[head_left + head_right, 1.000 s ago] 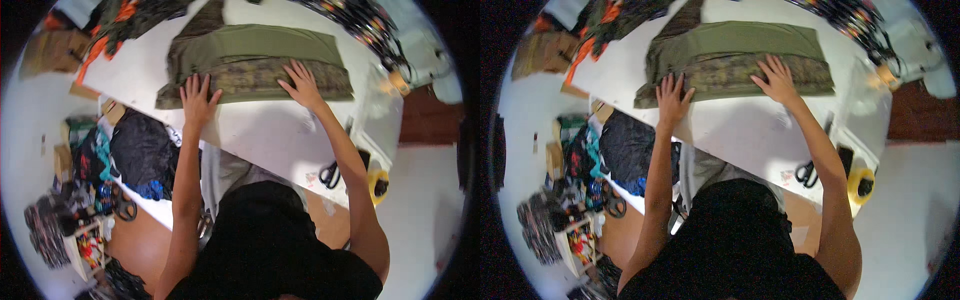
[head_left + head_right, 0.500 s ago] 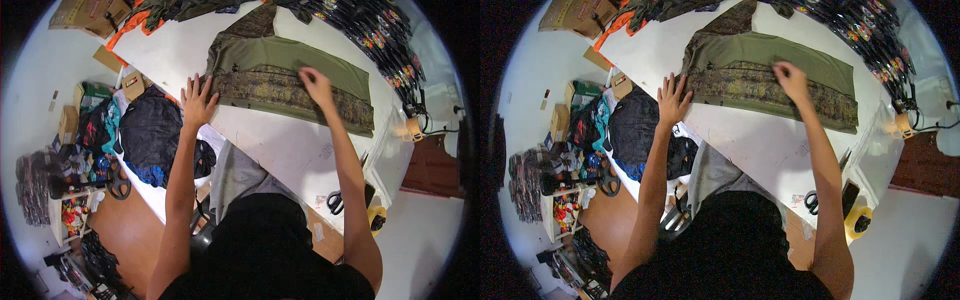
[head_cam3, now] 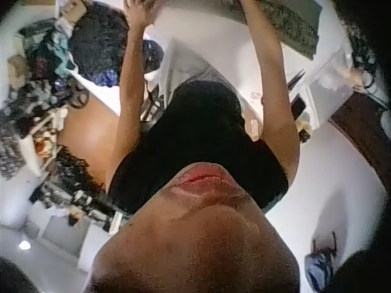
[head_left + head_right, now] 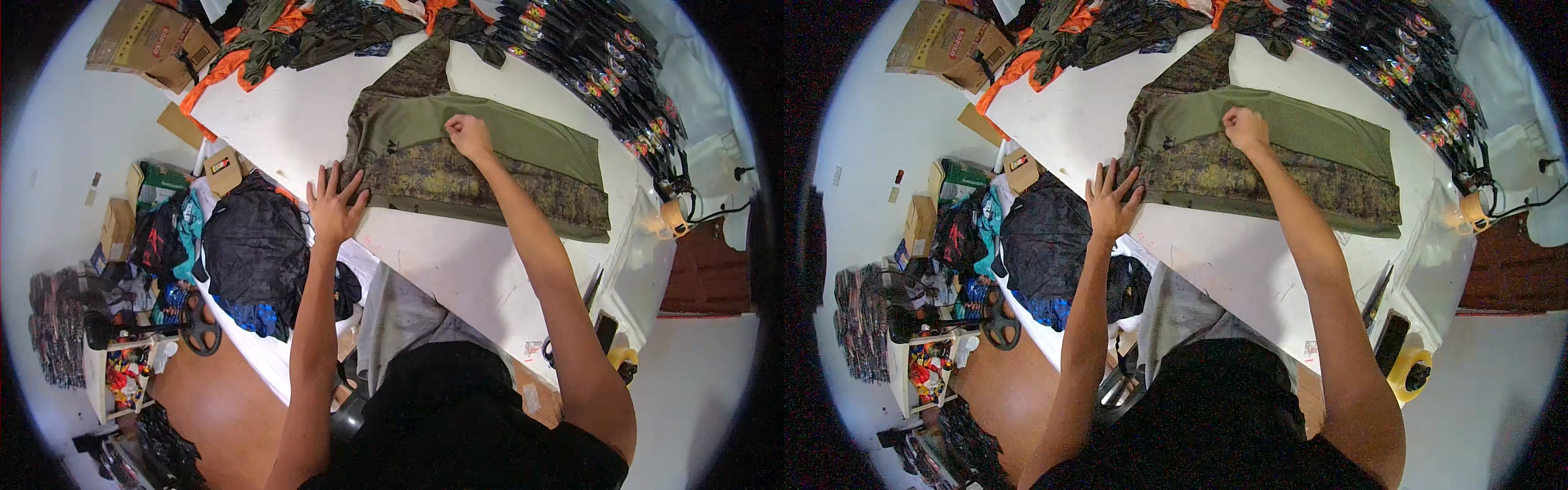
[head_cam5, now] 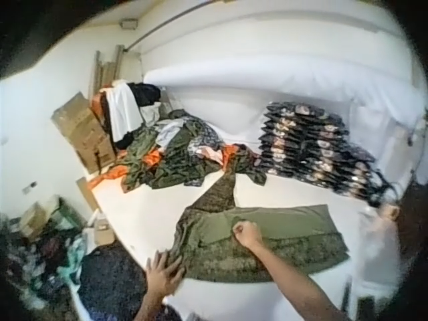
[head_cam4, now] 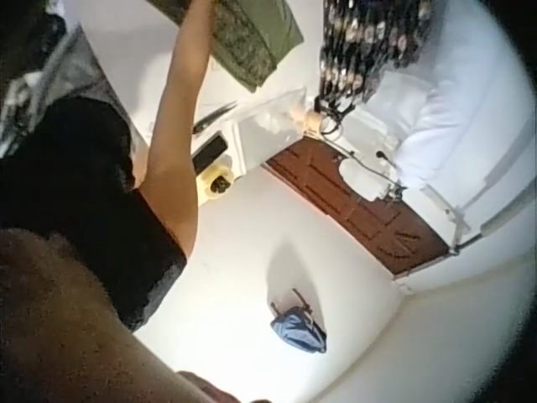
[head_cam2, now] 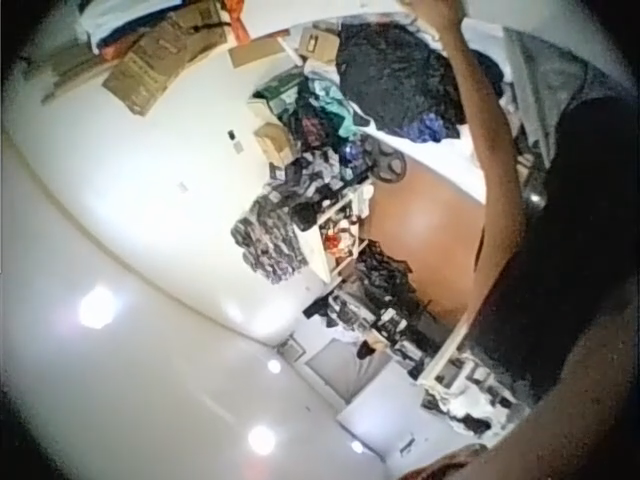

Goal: Cutting and folding a camouflage shirt on a table.

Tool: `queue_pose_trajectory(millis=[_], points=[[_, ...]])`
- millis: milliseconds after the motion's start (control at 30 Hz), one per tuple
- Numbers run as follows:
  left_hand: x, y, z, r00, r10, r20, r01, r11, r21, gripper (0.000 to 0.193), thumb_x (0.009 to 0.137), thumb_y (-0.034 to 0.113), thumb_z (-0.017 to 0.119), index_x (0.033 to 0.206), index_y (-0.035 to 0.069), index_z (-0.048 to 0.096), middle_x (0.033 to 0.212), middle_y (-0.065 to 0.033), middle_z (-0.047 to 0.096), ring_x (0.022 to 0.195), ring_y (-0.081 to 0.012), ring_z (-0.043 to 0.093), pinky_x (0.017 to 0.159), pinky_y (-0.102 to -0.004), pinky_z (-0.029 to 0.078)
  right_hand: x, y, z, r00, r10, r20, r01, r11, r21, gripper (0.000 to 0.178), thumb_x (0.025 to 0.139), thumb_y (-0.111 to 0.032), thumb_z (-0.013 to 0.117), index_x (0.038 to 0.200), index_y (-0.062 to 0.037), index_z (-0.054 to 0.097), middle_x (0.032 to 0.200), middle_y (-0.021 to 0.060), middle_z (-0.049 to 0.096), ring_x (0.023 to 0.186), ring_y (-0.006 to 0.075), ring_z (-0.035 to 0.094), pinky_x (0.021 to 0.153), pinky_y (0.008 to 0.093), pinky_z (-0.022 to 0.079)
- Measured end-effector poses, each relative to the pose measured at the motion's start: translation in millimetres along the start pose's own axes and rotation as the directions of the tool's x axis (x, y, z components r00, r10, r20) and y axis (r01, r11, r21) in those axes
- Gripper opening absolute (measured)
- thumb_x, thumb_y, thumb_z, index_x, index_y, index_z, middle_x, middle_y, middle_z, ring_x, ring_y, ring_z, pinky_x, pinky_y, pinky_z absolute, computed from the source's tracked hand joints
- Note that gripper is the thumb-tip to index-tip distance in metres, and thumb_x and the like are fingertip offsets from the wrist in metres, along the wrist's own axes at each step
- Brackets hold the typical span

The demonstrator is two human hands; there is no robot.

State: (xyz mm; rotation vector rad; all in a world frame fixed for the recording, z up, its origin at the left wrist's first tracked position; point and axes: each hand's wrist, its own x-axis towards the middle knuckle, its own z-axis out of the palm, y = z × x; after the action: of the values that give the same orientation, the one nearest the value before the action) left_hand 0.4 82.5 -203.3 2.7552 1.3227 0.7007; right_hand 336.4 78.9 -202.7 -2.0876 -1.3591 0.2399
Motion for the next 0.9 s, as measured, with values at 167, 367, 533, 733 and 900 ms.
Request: queue_pose_trajectory(millis=[167,367,533,733,900], points=[[0.1,-3.6,0.7,1.000,-0.020,-0.016,0.020,1.000,-0.011,0.042,0.087,0.045,0.055,0.126,0.030,0.056,0.145,-0.0109,0.035,0.136,-0.0345,0.025,0.107,-0.0561,0.016,-22.7,-20.1,-10.1,0.985,-0.167,0.044,0.163,0.984,0.068,0.019,0.079,-0.022,0.067,0.096,-0.0123,0.068,0.097,0.0085,0.065,0.096,0.0270,0.059,0.086,0.0422,0.044],[-0.3,-4.5,-0.9,0.997,-0.061,-0.045,0.057,0.996,-0.073,0.053,0.086,0.048,0.055,0.133,0.023,0.050,0.145,-0.0126,0.033,0.136,-0.0355,0.024,0.107,-0.0568,0.014,-62.4,-37.6,-21.8,0.916,-0.385,-0.112,0.359,0.912,-0.200,0.028,0.084,-0.023,0.062,0.106,-0.0062,0.063,0.123,0.0146,0.053,0.116,0.0315,0.046,0.101,0.0489,0.031],[3.4,24.7,-1.4,0.986,-0.024,-0.163,0.016,0.999,-0.046,0.048,0.089,0.041,0.053,0.130,0.015,0.051,0.145,-0.0157,0.032,0.135,-0.0368,0.025,0.106,-0.0591,0.014,-120.4,-61.9,-4.9,0.840,-0.542,0.020,0.538,0.828,-0.159,0.048,0.092,-0.040,0.046,0.125,-0.0053,0.053,0.139,0.0195,0.039,0.133,0.0359,0.029,0.110,0.0519,0.018],[34.3,105.7,10.7,0.988,0.140,-0.065,-0.150,0.971,-0.187,0.042,0.093,0.033,0.047,0.131,0.015,0.049,0.141,-0.0169,0.037,0.131,-0.0377,0.031,0.106,-0.0561,0.020,-142.0,-31.6,-9.4,0.931,-0.354,0.085,0.364,0.912,-0.187,0.058,0.095,-0.046,0.035,0.135,-0.0055,0.042,0.144,0.0212,0.031,0.136,0.0374,0.021,0.111,0.0517,0.010],[31.9,77.7,30.9,0.994,0.075,0.075,-0.078,0.996,0.036,0.057,0.090,0.051,0.044,0.138,0.020,0.041,0.145,-0.0158,0.032,0.134,-0.0363,0.028,0.107,-0.0585,0.014,-145.2,17.9,-40.2,0.982,-0.190,0.012,0.183,0.926,-0.331,0.067,0.093,-0.057,0.027,0.138,-0.0078,0.039,0.146,0.0202,0.027,0.137,0.0357,0.020,0.112,0.0511,0.006]])
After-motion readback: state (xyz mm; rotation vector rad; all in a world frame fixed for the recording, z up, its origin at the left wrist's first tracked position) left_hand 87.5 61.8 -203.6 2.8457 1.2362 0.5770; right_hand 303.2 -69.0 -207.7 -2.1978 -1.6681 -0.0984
